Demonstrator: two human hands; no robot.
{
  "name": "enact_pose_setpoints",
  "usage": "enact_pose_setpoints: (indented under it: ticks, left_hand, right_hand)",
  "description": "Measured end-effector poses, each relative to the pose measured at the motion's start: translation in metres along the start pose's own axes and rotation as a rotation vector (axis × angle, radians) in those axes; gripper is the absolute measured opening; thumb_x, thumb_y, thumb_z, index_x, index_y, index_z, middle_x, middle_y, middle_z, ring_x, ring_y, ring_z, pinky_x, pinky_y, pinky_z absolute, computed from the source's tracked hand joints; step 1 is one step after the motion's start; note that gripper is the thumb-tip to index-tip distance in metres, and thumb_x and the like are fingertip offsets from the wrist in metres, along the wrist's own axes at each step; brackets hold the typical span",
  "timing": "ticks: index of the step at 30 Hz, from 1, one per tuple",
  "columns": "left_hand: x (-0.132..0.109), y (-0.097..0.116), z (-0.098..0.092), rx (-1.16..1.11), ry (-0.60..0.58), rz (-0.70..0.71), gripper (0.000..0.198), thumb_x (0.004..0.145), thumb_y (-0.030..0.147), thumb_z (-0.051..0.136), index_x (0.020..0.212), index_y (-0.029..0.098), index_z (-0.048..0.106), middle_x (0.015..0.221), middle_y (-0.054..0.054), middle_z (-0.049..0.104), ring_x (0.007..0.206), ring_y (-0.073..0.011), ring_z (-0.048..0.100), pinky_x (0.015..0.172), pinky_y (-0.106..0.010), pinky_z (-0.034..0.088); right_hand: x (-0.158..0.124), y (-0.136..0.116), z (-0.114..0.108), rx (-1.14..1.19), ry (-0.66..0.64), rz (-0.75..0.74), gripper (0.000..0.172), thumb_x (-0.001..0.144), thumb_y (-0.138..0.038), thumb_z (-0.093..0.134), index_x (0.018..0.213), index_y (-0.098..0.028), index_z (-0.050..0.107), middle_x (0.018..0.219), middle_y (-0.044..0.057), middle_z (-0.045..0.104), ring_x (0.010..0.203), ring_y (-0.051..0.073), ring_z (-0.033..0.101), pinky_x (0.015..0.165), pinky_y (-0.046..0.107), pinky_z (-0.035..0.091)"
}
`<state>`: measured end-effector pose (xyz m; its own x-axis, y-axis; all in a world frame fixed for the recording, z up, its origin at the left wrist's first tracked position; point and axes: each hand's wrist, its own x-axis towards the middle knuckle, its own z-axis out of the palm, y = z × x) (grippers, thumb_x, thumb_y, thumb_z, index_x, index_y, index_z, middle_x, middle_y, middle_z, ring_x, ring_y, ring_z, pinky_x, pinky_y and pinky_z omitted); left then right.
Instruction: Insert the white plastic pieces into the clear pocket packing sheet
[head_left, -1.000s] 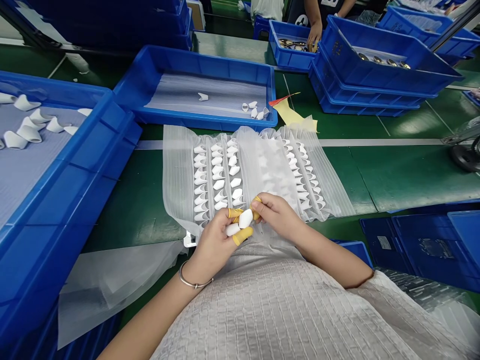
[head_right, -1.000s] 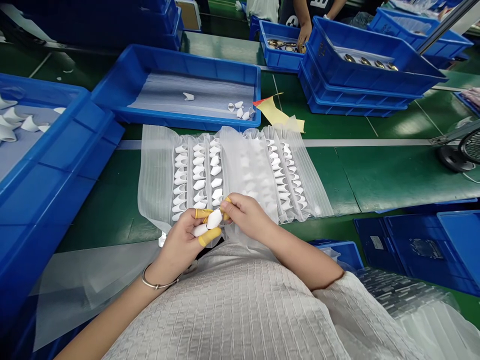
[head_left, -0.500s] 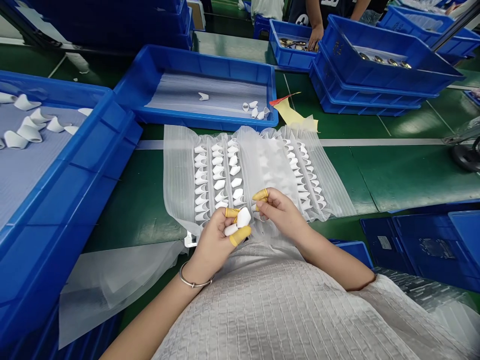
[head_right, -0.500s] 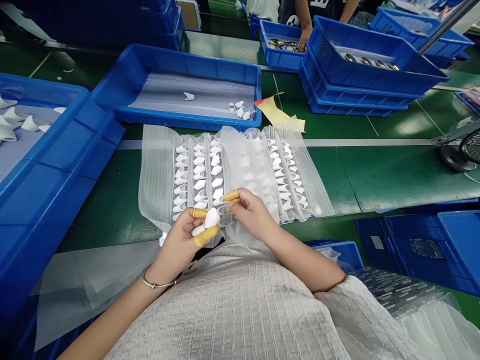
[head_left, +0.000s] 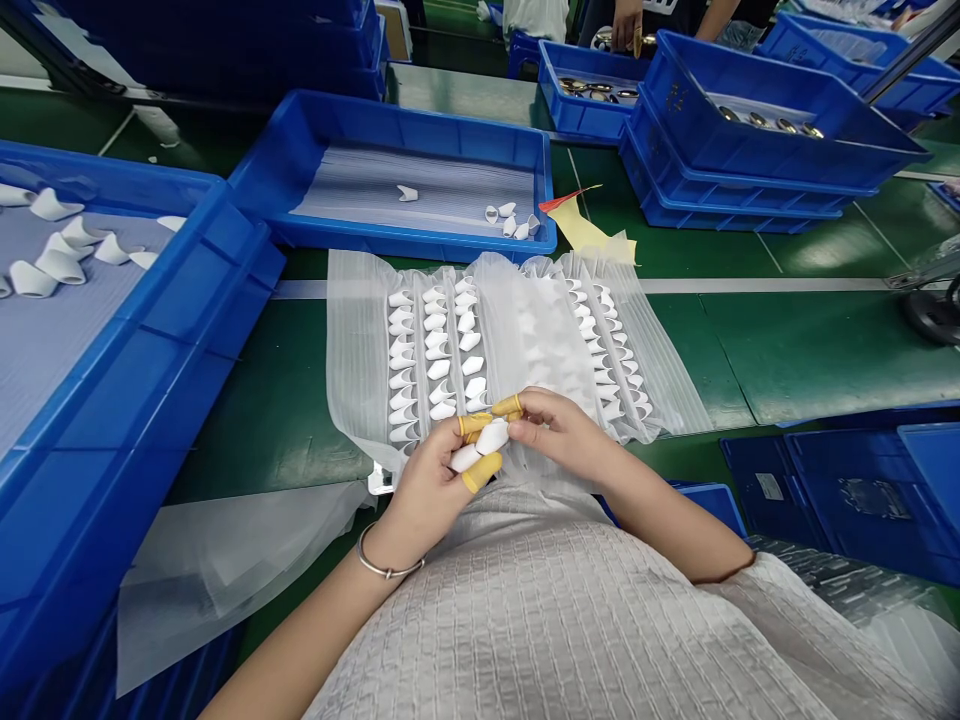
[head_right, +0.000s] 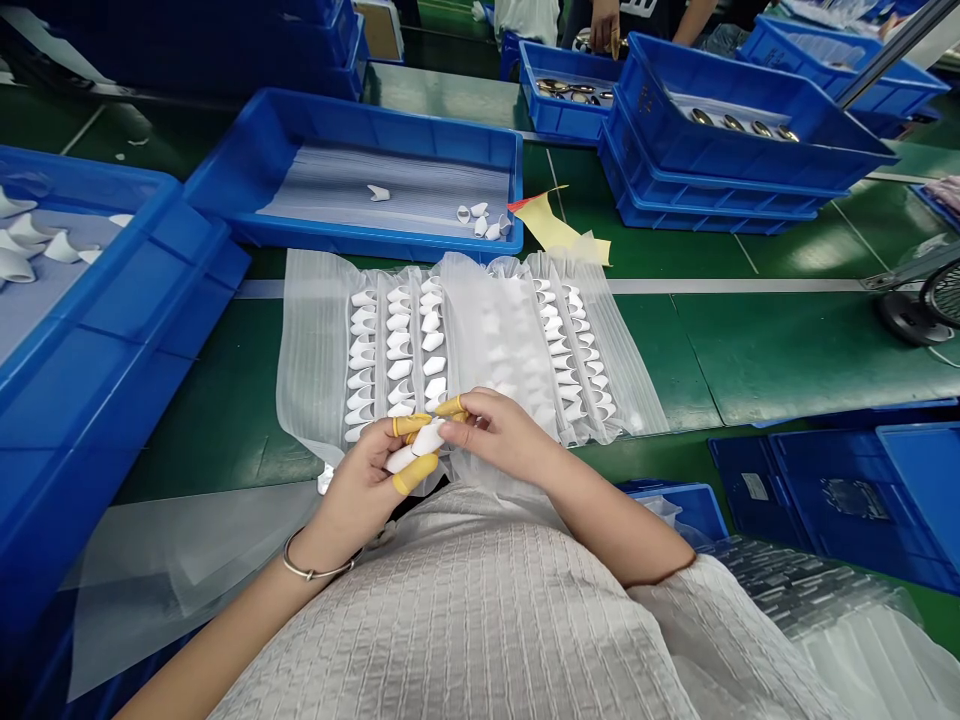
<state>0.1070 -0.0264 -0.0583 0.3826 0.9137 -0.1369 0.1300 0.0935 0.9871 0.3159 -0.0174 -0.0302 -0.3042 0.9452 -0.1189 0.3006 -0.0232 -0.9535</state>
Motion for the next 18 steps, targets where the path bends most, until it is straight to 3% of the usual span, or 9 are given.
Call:
enact_pose_setpoints:
  ticks: [4, 9, 13, 16, 18]
  left_hand:
    - [0.001, 0.002, -0.001, 0.055, 0.012, 0.02, 0.032, 0.087, 0.038, 0.07, 0.114, 0.022, 0.065, 0.107, -0.006, 0.072, 0.092, -0.0211, 0.067, 0.079, -0.033, 0.053]
    - [0.003, -0.002, -0.002, -0.023, 0.087, 0.021, 0.026, 0.084, 0.04, 0.073, 0.098, 0.02, 0.066, 0.087, -0.002, 0.071, 0.076, -0.0176, 0.065, 0.067, -0.028, 0.05]
    - [0.002, -0.007, -0.003, 0.044, 0.126, 0.046, 0.027, 0.084, 0.042, 0.073, 0.099, 0.02, 0.068, 0.097, -0.005, 0.073, 0.084, -0.0205, 0.068, 0.074, -0.032, 0.053]
    - [0.001, -0.009, -0.004, 0.144, 0.151, 0.094, 0.029, 0.085, 0.043, 0.073, 0.104, 0.021, 0.069, 0.104, -0.007, 0.073, 0.092, -0.0233, 0.069, 0.081, -0.036, 0.054]
    - [0.001, -0.009, -0.005, 0.225, 0.154, 0.16, 0.026, 0.087, 0.041, 0.071, 0.105, 0.022, 0.07, 0.104, -0.006, 0.073, 0.093, -0.0237, 0.069, 0.082, -0.037, 0.054]
  right_hand:
    - [0.0, -0.001, 0.0, -0.004, -0.034, -0.019, 0.014, 0.088, -0.033, 0.072, 0.093, -0.021, 0.069, 0.088, 0.001, 0.056, 0.081, 0.016, 0.055, 0.076, 0.031, 0.047]
    - [-0.004, 0.003, 0.003, -0.012, 0.004, -0.117, 0.022, 0.087, -0.029, 0.074, 0.108, -0.025, 0.068, 0.097, 0.002, 0.057, 0.09, 0.018, 0.057, 0.082, 0.034, 0.05]
    - [-0.006, 0.011, 0.003, 0.03, -0.006, -0.104, 0.044, 0.084, -0.036, 0.077, 0.124, -0.028, 0.061, 0.107, 0.004, 0.057, 0.099, 0.02, 0.057, 0.083, 0.035, 0.05]
    - [-0.004, 0.016, 0.002, 0.101, 0.0, -0.007, 0.032, 0.09, -0.051, 0.067, 0.105, -0.023, 0.065, 0.098, 0.004, 0.058, 0.092, 0.02, 0.058, 0.08, 0.034, 0.047]
    - [-0.001, 0.018, 0.004, 0.11, 0.017, 0.052, 0.044, 0.096, -0.06, 0.051, 0.082, -0.02, 0.062, 0.084, 0.003, 0.055, 0.081, 0.018, 0.055, 0.077, 0.034, 0.045]
